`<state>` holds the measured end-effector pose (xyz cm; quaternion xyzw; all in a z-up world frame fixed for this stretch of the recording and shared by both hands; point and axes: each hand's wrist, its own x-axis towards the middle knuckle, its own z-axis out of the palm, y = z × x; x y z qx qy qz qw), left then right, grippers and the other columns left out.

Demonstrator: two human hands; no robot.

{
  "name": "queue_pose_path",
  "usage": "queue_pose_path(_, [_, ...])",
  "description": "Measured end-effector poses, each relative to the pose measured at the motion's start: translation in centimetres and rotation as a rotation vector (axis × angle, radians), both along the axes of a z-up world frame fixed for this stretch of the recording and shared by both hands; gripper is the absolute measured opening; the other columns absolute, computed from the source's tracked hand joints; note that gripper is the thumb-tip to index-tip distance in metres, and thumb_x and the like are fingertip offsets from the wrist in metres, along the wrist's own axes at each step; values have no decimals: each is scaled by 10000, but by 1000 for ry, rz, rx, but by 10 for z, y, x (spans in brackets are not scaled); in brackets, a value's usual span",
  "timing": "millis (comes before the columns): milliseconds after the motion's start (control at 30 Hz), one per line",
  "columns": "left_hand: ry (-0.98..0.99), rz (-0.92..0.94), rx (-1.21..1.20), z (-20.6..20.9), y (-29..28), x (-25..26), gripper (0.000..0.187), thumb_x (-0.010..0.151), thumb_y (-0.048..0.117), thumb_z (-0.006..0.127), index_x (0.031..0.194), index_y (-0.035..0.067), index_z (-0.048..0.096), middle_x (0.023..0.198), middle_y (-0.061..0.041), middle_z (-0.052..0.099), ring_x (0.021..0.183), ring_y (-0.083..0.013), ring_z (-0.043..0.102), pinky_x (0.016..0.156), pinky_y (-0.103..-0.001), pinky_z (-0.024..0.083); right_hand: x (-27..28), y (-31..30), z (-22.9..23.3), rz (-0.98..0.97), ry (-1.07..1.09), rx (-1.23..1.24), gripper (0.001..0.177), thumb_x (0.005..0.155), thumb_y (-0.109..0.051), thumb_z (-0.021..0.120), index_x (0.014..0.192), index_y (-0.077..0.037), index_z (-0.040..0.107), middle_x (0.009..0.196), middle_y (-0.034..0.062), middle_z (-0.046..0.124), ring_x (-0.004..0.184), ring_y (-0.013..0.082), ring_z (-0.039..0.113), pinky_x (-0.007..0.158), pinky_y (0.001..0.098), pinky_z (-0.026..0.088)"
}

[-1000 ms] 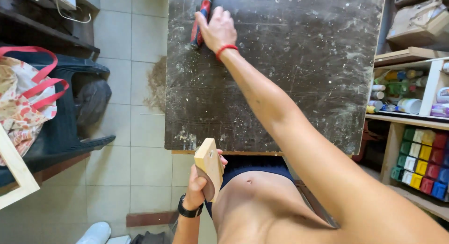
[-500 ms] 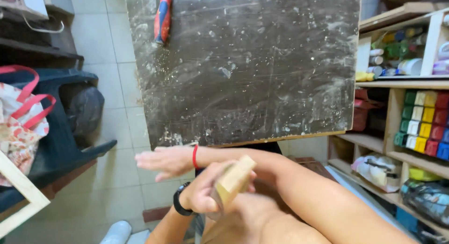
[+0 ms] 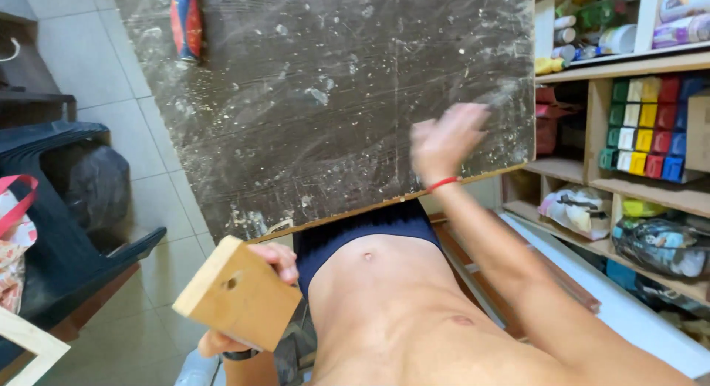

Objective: Cleaning a workbench surface with a scraper and sanding a wooden block by hand.

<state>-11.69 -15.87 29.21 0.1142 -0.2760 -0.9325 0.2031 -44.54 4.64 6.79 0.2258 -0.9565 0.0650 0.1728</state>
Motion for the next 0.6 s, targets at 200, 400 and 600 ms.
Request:
queue_pose_path(200, [-30, 165, -204, 16, 11, -31, 904, 582, 727, 670, 972, -78, 542, 697, -166, 584, 625, -302, 623, 692, -371, 453, 229, -219, 142, 1387, -1103, 87, 115, 697, -72, 599, 693, -152, 516, 638, 0, 525, 527, 200, 560, 379, 418, 458])
queue_pose_path(400, [59, 8, 23, 18, 13, -52, 861, 536, 546, 686, 977, -166, 485, 752, -277, 564, 641, -378, 621, 657, -391, 474, 187, -171, 40, 1334, -275, -190, 844, 918, -516, 713, 1535, -185, 242, 1594, 95, 313, 1511, 280, 279, 1119, 522, 449])
queue_pose_path(600, [133, -76, -68, -21, -4, -55, 932, 496, 626, 676, 993, -145, 512, 739, -278, 585, 705, -389, 573, 711, -410, 440, -81, 199, -28, 560, -69, 386, 684, 880, -551, 695, 1461, -217, 557, 1544, 75, 446, 1452, 334, 285, 1119, 557, 205])
